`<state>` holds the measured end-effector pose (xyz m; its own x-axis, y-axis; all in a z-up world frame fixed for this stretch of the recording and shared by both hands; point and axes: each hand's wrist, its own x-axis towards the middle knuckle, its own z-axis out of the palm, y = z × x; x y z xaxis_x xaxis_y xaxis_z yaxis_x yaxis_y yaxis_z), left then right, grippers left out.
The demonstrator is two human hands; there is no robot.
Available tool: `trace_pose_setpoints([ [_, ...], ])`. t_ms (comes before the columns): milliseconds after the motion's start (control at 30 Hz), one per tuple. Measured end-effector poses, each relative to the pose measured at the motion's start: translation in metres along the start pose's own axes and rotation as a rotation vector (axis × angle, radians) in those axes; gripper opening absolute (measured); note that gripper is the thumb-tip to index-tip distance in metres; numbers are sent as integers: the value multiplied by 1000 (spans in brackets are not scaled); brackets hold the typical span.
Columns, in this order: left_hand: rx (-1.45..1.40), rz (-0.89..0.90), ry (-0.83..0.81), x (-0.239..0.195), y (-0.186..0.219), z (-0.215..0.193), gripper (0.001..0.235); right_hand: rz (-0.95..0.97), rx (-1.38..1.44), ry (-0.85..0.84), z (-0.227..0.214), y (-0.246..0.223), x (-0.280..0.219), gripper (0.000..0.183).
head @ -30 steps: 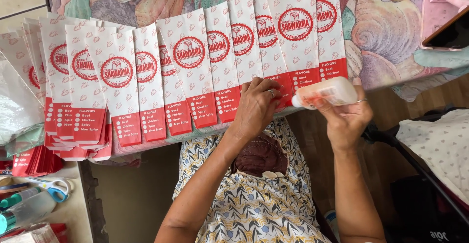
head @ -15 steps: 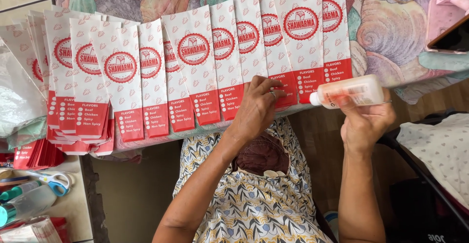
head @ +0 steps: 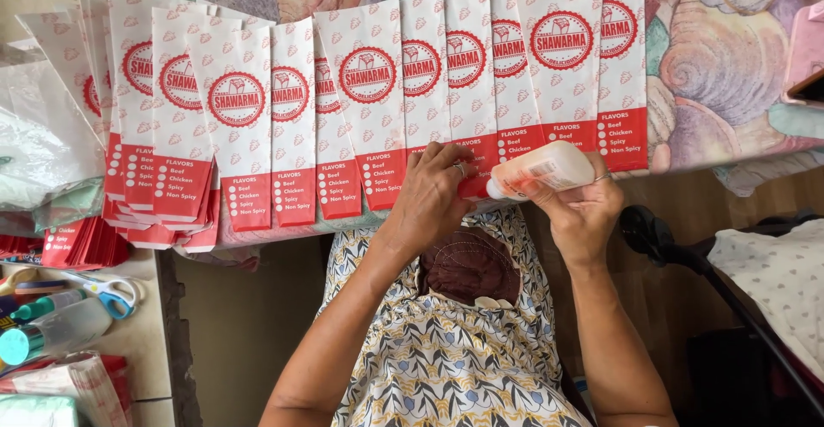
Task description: The person is organizing, aligning, and folding stacks of paper shawarma bags at a packaging station.
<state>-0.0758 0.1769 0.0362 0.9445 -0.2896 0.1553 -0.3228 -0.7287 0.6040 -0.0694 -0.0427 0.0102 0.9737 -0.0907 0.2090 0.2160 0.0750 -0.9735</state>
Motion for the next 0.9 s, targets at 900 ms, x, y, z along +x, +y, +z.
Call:
trace_pose_setpoints([
  [900, -33, 4, 151, -3, -8, 19, 20, -25, 7, 27, 14, 7, -11, 42],
])
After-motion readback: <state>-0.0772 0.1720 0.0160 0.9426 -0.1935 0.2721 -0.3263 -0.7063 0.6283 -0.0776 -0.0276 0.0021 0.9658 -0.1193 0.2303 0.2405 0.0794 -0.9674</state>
